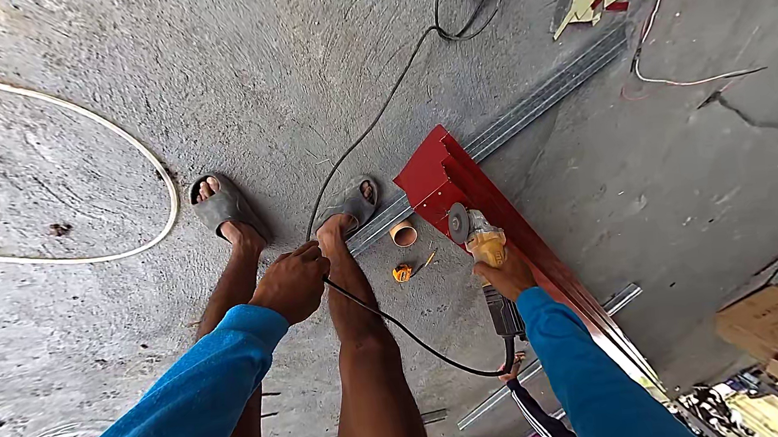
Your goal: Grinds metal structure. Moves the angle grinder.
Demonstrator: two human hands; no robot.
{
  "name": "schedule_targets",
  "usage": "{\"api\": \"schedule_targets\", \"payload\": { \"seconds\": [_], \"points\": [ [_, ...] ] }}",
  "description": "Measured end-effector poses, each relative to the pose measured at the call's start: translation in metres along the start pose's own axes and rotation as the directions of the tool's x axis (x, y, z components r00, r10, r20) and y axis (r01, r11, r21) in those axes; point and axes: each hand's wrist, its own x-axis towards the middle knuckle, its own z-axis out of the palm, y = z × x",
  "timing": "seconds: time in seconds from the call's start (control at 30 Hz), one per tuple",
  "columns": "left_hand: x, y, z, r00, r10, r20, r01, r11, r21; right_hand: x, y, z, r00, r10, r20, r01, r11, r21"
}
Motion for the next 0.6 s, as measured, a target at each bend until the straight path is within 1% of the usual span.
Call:
{"api": "schedule_targets", "payload": {
  "seconds": [0.27, 0.4, 0.6],
  "points": [
    [0.002, 0.005, -0.003, 1.000, -0.002, 0.004, 0.003, 1.000, -0.013, 0.001, -0.002, -0.003, 1.000, 0.001, 0.018, 0.000, 0.999, -0.033],
    [0.002, 0.006, -0.003, 1.000, -0.001, -0.018, 0.000, 0.998, -0.067, -0.002, -0.006, -0.004, 0.999, 0.001, 0.032, 0.000, 1.000, -0.015],
    [0.000, 0.003, -0.003, 1.000, -0.001, -0.016, 0.000, 0.998, -0.058, -0.002, -0.011, -0.006, 0.999, 0.001, 0.032, 0.000, 1.000, -0.030]
  ]
}}
